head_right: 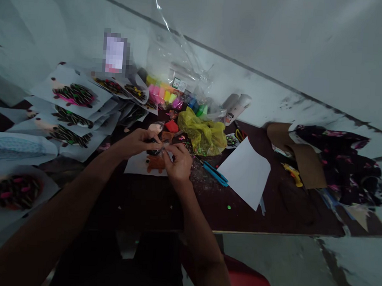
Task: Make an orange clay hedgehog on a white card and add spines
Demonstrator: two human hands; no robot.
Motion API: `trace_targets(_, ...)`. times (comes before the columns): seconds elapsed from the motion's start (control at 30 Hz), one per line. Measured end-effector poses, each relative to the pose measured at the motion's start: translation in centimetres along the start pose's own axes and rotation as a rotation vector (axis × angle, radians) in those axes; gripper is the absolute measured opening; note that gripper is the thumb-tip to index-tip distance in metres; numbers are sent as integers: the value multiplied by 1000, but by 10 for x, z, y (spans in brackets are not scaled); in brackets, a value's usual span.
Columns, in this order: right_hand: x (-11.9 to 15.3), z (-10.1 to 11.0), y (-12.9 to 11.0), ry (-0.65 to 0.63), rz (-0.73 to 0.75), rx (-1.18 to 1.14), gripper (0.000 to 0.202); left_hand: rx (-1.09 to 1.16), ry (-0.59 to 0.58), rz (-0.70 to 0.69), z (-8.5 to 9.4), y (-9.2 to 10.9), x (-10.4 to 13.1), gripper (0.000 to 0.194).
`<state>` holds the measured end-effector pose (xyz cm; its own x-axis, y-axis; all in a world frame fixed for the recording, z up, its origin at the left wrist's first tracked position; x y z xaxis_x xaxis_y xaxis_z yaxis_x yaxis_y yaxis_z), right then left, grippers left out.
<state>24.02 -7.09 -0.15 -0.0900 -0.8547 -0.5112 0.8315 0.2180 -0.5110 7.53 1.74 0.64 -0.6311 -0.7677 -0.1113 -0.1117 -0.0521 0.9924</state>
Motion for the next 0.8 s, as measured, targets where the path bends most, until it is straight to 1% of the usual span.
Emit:
trace_targets(0.13, 0, 0, -2, 36, 67, 54, 13, -25, -1, -13, 0, -5, -2, 23)
trace_targets(0.27, 0, -1, -3, 66, 90, 50, 14, 40, 15, 3, -2, -12, -4, 25)
trace_targets(0.33, -1, -1, -2, 53, 78, 32, 14, 62, 32, 9, -3, -12, -4, 25)
trace_targets(0.47, -2, 1, -1, 24, 14, -21, 11, 74, 81, -39, -5, -7, -3, 27)
trace_targets(0.6, -2, 0, -1, 15, -32, -95, 7, 56, 72, -53, -6, -5, -3, 30)
trace_targets(0.7, -2, -2, -2, 32, -45, -132, 7, 39, 105, -72, -6, -7, -4, 29)
trace_targets(0.8, -2, -2, -2, 68, -14, -148, 9, 39, 140, -96, -6, -10, -4, 29)
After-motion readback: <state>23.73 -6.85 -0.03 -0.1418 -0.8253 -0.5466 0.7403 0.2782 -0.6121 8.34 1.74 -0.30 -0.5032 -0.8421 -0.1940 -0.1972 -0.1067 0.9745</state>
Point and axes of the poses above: each hand's wrist, its own x-axis away from the middle knuckle, its own z-axis out of the back of the hand, y = z × x, the point moved 1 cm from there along -x, towards the middle knuckle, and after that the axes turned 12 degrees about x, right-handed, at the moved point
